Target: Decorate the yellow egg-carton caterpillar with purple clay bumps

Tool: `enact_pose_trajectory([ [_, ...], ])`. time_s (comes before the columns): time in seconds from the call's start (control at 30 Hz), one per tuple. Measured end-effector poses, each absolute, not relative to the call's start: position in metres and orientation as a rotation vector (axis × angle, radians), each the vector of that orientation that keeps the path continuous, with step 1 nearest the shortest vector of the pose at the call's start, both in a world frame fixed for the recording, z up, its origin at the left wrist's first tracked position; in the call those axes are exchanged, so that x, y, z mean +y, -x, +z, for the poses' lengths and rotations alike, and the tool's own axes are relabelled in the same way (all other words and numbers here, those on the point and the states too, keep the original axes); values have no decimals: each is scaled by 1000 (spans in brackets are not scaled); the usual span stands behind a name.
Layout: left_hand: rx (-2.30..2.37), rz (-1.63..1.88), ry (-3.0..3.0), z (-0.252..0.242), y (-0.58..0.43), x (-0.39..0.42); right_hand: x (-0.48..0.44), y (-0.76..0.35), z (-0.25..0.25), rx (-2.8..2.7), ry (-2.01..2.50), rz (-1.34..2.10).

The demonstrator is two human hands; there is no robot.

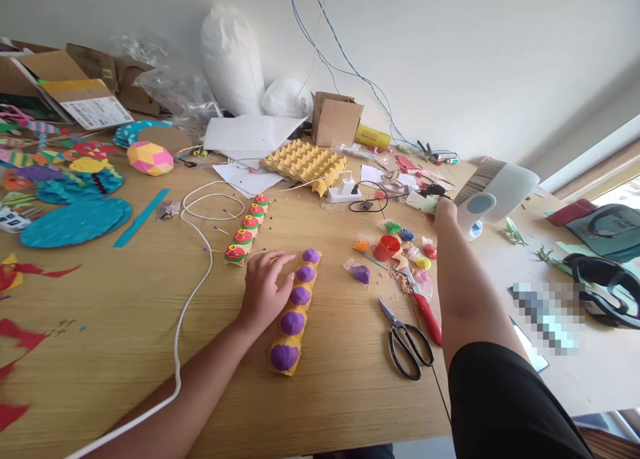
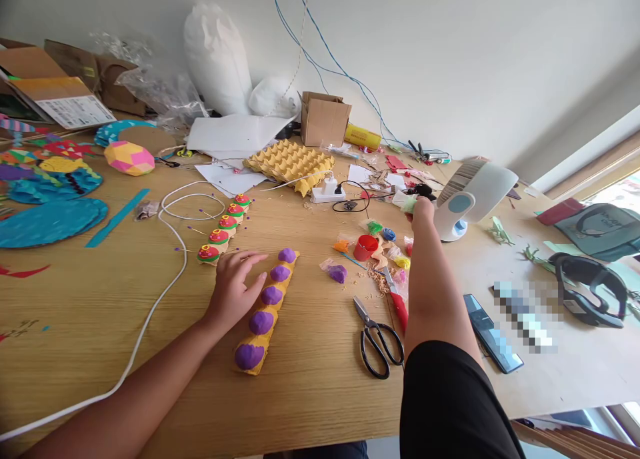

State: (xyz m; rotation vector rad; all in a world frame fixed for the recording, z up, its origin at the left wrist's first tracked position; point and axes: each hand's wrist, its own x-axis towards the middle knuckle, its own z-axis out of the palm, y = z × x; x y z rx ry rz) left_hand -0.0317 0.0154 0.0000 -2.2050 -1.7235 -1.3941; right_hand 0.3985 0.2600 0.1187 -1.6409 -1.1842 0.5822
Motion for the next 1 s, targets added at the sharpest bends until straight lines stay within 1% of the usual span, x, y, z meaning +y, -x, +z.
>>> enact_pose_trajectory([
  [0.17, -1726, -1432, 2187, -3, 30, 18, 208, -381, 125, -965, 1586, 806],
  [0.2, -1736, -1434, 2184, -3, 30, 19, 196, -373, 124, -937, 1541, 880],
  [0.23, -1744, -1436, 2181, -3, 29, 19, 183, -365, 122, -856, 1400, 1040],
  [0.27, -1750, -1440, 2179, -4, 29, 19, 169, -356, 120, -847, 1358, 1090],
  [0.33, -1755, -1453, 2174, -4, 28, 20, 142, -337, 114, -888, 1308, 1132],
  [0.4, -1758, -1460, 2174, -6, 28, 21, 116, -318, 107, -1188, 1288, 1173],
  [0.43, -1765, -1459, 2171, -6, 27, 22, 103, -308, 103, -1423, 1369, 1126],
  [0.5, -1773, -1462, 2169, -8, 27, 23, 82, -287, 96, -1945, 1582, 742],
  [0.57, -1767, -1469, 2168, -8, 26, 23, 66, -264, 87, -2084, 1638, 576],
  [0.67, -1762, -1479, 2168, -7, 25, 23, 55, -235, 75, -2427, 1834, -112],
  [0.73, -1771, -1486, 2163, -6, 24, 23, 54, -223, 67, -2476, 1901, -340],
  [0.8, -1776, -1484, 2160, -4, 24, 22, 55, -218, 63, -2477, 1968, -384],
  [0.9, -1753, -1486, 2167, -1, 23, 21, 54, -222, 64, -2361, 1992, -339],
  [1.0, -1714, -1529, 2156, 5, 22, 18, 44, -226, 68, -2115, 1731, -222],
])
